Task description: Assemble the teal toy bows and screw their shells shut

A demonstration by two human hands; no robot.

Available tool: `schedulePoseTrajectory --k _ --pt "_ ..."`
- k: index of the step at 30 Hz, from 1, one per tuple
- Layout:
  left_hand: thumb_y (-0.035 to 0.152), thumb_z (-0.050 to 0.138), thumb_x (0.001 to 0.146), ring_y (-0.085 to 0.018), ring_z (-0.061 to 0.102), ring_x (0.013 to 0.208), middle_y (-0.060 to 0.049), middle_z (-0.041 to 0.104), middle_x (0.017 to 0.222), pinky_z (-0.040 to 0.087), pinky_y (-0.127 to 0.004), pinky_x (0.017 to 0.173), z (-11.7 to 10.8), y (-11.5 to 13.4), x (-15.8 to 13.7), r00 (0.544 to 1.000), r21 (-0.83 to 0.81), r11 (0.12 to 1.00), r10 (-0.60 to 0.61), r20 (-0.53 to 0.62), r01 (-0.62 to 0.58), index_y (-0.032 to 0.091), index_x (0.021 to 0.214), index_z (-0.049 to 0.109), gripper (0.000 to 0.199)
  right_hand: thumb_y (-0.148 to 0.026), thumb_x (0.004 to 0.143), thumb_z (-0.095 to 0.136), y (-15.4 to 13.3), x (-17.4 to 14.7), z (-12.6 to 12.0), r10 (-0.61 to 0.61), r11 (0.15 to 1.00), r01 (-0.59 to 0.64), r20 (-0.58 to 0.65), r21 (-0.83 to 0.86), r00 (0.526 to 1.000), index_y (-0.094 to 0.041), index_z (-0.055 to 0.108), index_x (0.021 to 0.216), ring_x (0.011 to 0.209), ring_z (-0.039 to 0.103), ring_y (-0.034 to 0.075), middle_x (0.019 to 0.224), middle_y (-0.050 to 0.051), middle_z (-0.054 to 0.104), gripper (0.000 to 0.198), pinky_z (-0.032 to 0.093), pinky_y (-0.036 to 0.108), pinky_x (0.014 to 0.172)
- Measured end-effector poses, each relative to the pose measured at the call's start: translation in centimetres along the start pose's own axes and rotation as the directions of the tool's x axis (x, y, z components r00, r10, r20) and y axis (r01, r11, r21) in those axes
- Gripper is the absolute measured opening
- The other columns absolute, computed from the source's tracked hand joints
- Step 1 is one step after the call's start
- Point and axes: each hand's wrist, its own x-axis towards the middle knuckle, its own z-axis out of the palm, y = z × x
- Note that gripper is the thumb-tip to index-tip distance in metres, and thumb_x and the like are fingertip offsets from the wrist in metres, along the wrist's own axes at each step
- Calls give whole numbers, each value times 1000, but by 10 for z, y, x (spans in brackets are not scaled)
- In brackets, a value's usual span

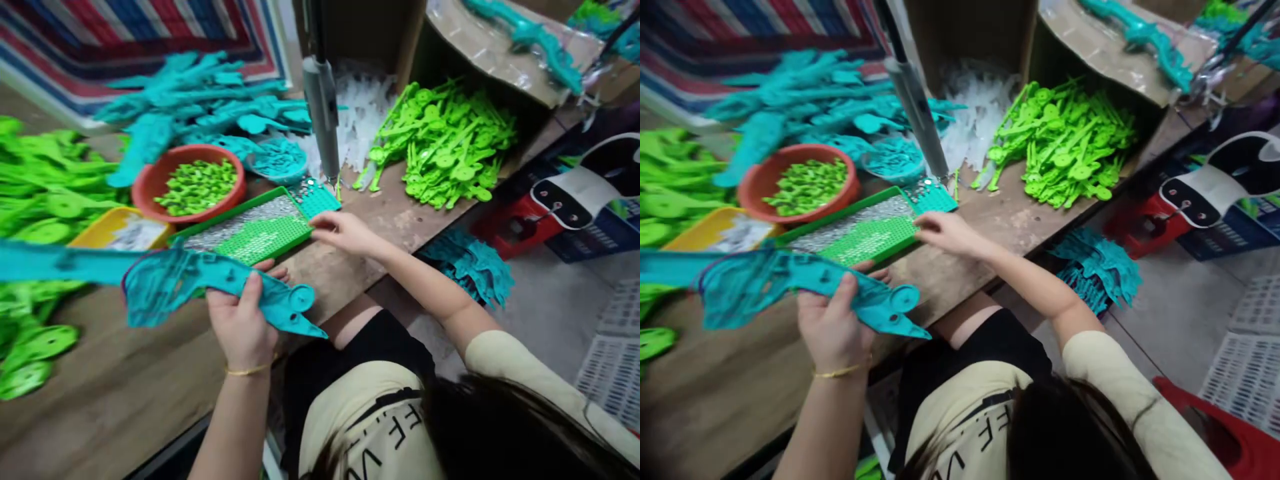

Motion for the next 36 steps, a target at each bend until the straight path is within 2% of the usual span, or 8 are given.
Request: schedulePoseTrajectory --k 1,4,8,13,20,30,33,36 --pt "34 77 74 -15 69 64 1 73 87 61 -30 63 -3 5 17 1000 0 1000 -4 17 4 22 93 57 30 -24 94 51 9 25 1 72 990 -78 -60 -115 996 -14 65 112 100 64 13 112 5 71 25 48 24 91" --pt "40 80 69 -13 67 58 0 73 82 60 -27 58 -4 6 59 994 -37 999 -29 110 33 21 90 56 38 -16 92 49 30 84 10 111 966 -132 -104 -222 988 -15 69 102 105 63 17 110 7 72 23 46 29 96" --pt "46 81 65 -13 67 57 2 71 75 59 -26 57 1 -12 84 981 -101 985 -124 149 139 20 86 52 44 -22 93 49 45 113 30 158 936 -194 -142 -293 977 -18 70 97 102 63 22 108 10 71 23 48 34 91" --pt "50 76 71 -14 68 58 2 70 73 60 -29 61 -8 -30 82 981 -146 973 -168 97 181 21 89 50 43 -23 93 47 55 114 34 185 907 -235 -170 -351 968 -17 69 103 104 61 24 111 11 68 24 47 37 92" --pt "44 64 78 -17 70 61 1 70 72 60 -32 61 -12 -29 84 964 -200 944 -247 101 263 21 90 54 28 -25 92 51 56 115 29 171 900 -212 -139 -380 975 -17 70 99 100 59 24 106 10 67 22 45 36 91" --pt "40 63 79 -17 70 63 2 69 71 59 -31 62 -11 -29 82 956 -173 943 -264 125 283 21 92 52 26 -22 90 54 54 111 30 214 921 -256 -167 -295 962 -17 69 96 93 61 22 101 9 66 17 46 35 87" --pt "41 64 78 -17 70 62 2 69 71 59 -31 61 -11 -30 81 961 -174 948 -247 128 267 22 92 49 28 -18 87 55 55 99 26 224 935 -271 -211 -228 951 -15 65 95 89 61 21 98 9 66 12 47 35 85" --pt "42 66 77 -16 69 60 3 69 71 59 -31 61 -10 -31 79 964 -162 955 -230 132 250 22 91 50 29 -21 90 50 43 73 26 228 950 -272 -255 -155 940 -16 60 96 83 62 18 92 6 67 13 49 32 80"
